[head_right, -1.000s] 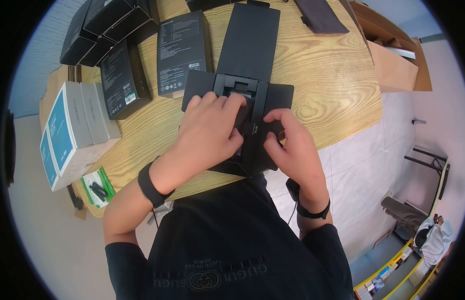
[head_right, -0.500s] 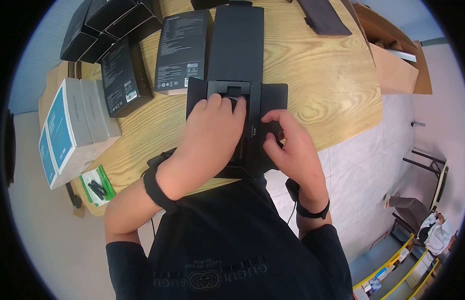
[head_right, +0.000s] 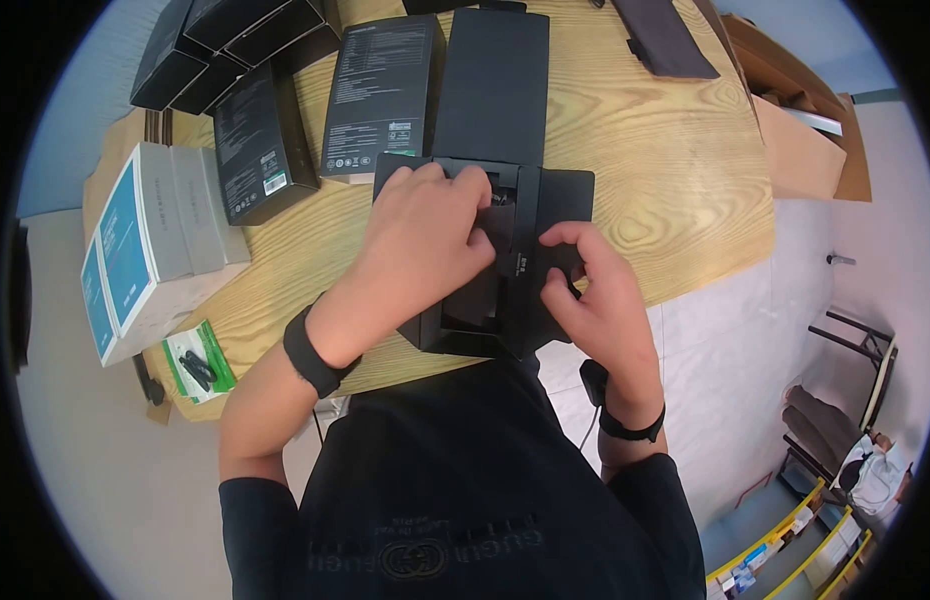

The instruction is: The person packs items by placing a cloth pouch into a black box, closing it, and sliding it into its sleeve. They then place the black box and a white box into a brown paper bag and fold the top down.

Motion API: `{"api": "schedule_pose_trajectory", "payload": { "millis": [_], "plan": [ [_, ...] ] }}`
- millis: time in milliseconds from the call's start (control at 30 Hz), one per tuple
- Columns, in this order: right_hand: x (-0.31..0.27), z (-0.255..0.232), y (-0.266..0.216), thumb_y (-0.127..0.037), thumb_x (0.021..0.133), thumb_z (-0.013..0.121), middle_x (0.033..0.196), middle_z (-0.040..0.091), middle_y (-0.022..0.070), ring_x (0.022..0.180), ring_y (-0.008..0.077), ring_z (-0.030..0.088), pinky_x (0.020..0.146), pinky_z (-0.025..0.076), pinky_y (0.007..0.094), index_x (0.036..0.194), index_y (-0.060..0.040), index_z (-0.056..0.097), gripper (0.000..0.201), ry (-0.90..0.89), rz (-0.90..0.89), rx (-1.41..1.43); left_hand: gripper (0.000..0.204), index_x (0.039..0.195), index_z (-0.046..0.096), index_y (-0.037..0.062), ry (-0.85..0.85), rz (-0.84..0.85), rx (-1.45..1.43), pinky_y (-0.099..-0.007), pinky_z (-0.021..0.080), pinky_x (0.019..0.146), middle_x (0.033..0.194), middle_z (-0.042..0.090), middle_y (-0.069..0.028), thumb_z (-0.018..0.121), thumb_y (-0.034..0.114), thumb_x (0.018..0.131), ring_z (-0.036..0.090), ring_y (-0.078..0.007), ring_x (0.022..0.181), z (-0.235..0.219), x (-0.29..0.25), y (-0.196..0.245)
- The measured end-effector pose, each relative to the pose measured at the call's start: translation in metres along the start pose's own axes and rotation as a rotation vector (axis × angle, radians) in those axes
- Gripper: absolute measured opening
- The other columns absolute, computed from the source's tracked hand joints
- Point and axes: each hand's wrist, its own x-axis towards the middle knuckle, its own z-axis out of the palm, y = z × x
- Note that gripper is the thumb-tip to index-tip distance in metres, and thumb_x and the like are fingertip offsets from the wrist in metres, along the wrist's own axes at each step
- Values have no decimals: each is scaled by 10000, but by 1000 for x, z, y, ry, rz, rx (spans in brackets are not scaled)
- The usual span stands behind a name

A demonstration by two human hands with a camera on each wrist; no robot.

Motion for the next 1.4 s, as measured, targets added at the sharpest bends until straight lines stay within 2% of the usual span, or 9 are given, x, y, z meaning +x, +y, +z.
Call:
{"api": "schedule_pose_trajectory", "payload": {
  "millis": [267,533,767,833,1000,1067,1133,1233,1400],
  "plan": [
    [0,-2,-1,-5,842,632,1080,698,86,842,219,639,774,501,316,1160,-32,637,319,-23,5,-48,247,1027,598,67,11,105,162,-380,450,797,984,641,-87,660,14,793,580,-265,964,-16,-9,8],
    [1,-1,-5,-5,843,635,1081,701,89,829,229,638,766,506,325,1158,-35,639,317,-9,-19,-82,406,1202,688,32,-240,354,351,-465,320,1163,1335,607,-77,729,269,875,456,-255,1378,-20,-32,-5],
    [-2,-3,-3,-7,825,679,917,621,71,728,177,559,719,483,281,1334,-57,574,521,3,3,-101,382,1179,712,36,-333,327,592,-490,300,1187,1386,602,-67,707,293,896,449,-228,1402,-32,-34,19],
    [-4,-1,-5,-10,821,698,893,586,56,730,160,535,713,476,271,1416,-60,512,626,14,-3,-22,323,1156,722,45,-264,390,273,-503,299,1188,1349,622,-67,688,239,900,452,-240,1407,-36,-40,15],
    [-2,9,0,-38,817,762,916,544,37,808,145,510,759,472,280,1580,-57,342,871,8,-124,248,275,1135,726,72,-274,350,180,-506,306,1182,1344,604,-94,694,190,889,472,-262,1390,-41,-49,9],
    [1,3,-1,-75,803,804,1032,566,86,898,193,532,834,479,320,1535,-38,426,824,-125,-261,182,298,1148,717,74,-276,356,108,-507,324,1172,1358,587,-114,720,183,870,476,-276,1386,-55,-52,8],
    [8,-2,-13,-81,799,810,1097,566,107,928,227,536,866,479,341,1477,-29,499,747,-162,-340,19,432,1227,668,61,-11,80,-153,-502,368,1148,1393,544,-157,781,189,829,467,-325,1390,-63,-64,2],
    [14,4,-18,-80,798,810,1209,561,136,989,284,544,902,482,373,1359,-21,622,595,-212,-419,-260,574,1306,613,45,-88,-129,-509,-498,396,1131,1397,525,-174,829,210,800,445,-371,1403,-48,-85,-13],
    [18,2,-25,-60,813,791,1253,563,122,1016,303,571,867,499,380,1280,-40,687,478,-262,-380,-384,613,1343,598,43,-129,78,-346,-500,395,1140,1458,505,-161,824,282,825,409,-376,1438,-23,-92,7]
  ]
}}
